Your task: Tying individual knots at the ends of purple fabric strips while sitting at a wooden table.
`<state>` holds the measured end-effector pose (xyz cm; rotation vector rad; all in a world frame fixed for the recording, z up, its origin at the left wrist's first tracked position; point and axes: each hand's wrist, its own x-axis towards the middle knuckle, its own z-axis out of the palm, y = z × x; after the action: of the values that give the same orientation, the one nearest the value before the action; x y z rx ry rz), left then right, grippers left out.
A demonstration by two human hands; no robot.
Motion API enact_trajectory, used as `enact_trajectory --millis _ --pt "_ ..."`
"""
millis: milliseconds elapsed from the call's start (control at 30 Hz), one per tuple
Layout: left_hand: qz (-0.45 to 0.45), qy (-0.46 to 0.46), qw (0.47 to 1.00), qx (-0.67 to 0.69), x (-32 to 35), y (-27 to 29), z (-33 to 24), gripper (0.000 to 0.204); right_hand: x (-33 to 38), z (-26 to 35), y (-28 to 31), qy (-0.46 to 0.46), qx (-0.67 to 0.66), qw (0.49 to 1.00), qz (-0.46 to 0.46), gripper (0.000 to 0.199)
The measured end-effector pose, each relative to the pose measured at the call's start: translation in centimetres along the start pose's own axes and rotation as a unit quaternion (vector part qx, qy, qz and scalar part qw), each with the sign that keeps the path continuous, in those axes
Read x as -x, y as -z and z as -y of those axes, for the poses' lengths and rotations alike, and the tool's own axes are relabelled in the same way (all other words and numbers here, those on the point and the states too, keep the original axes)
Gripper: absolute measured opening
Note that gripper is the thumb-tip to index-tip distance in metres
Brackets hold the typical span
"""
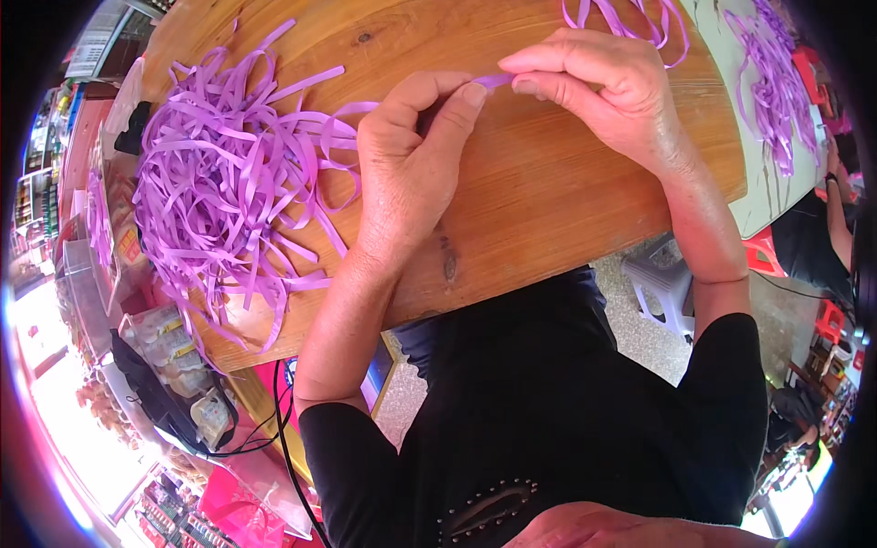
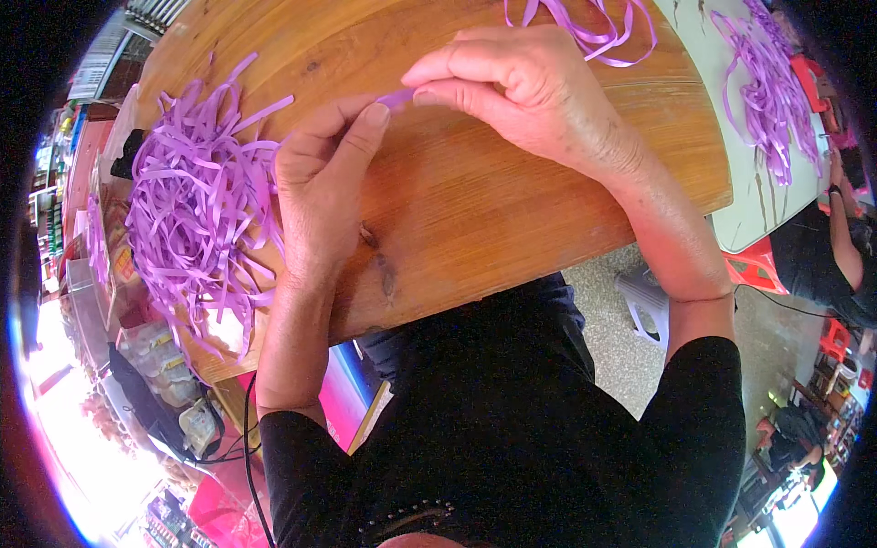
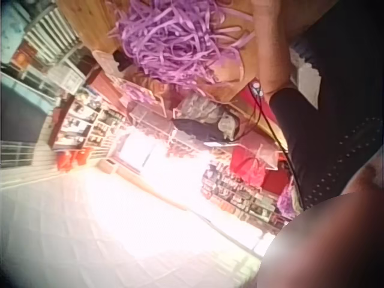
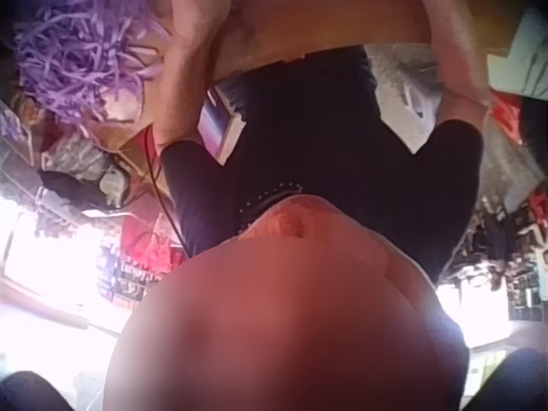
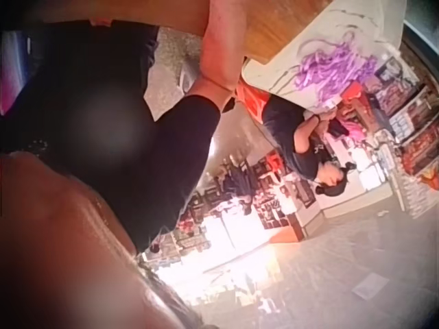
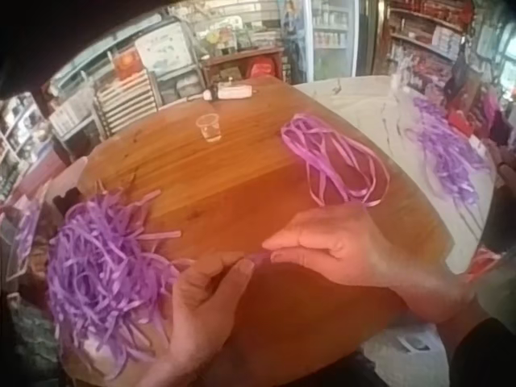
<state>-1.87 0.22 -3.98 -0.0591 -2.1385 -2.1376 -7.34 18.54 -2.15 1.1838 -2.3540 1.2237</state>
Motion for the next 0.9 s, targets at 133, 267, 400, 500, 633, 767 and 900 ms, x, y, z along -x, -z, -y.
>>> enact_trajectory --millis 133,267,400,500,633,767,900 --pt "-0.006 0.029 0.999 0.011 -0.1 0.3 -0.2 0.008 0.1 -0.4 -0.1 0.041 0.077 0.996 0.012 0.018" --pt "0.004 0.017 1.000 -0.010 -0.3 0.7 -0.3 0.007 0.1 -0.3 0.0 0.024 0.063 0.997 0.032 0.015" --pt "-0.002 -0.043 0.999 -0.020 -0.8 1.0 0.6 0.003 -0.1 0.2 0.1 -0.002 0.039 0.995 0.091 0.012" --pt "0.018 -0.051 0.999 -0.006 -0.9 1.0 0.6 0.003 0.1 0.1 -0.1 -0.062 -0.146 0.980 0.122 0.012" --pt "0.024 0.031 0.987 0.156 -0.7 0.2 -0.1 0.006 0.6 -0.6 -0.4 -0.222 -0.444 0.859 0.128 0.016" --pt "0.001 0.035 0.971 0.237 -0.6 -0.5 0.7 0.008 0.5 -0.6 -1.4 -0.208 -0.645 0.732 0.074 0.025" --pt "-0.021 -0.041 0.979 0.199 -0.4 -0.7 0.9 0.008 0.2 -0.1 -1.0 -0.243 -0.606 0.756 0.055 0.030"
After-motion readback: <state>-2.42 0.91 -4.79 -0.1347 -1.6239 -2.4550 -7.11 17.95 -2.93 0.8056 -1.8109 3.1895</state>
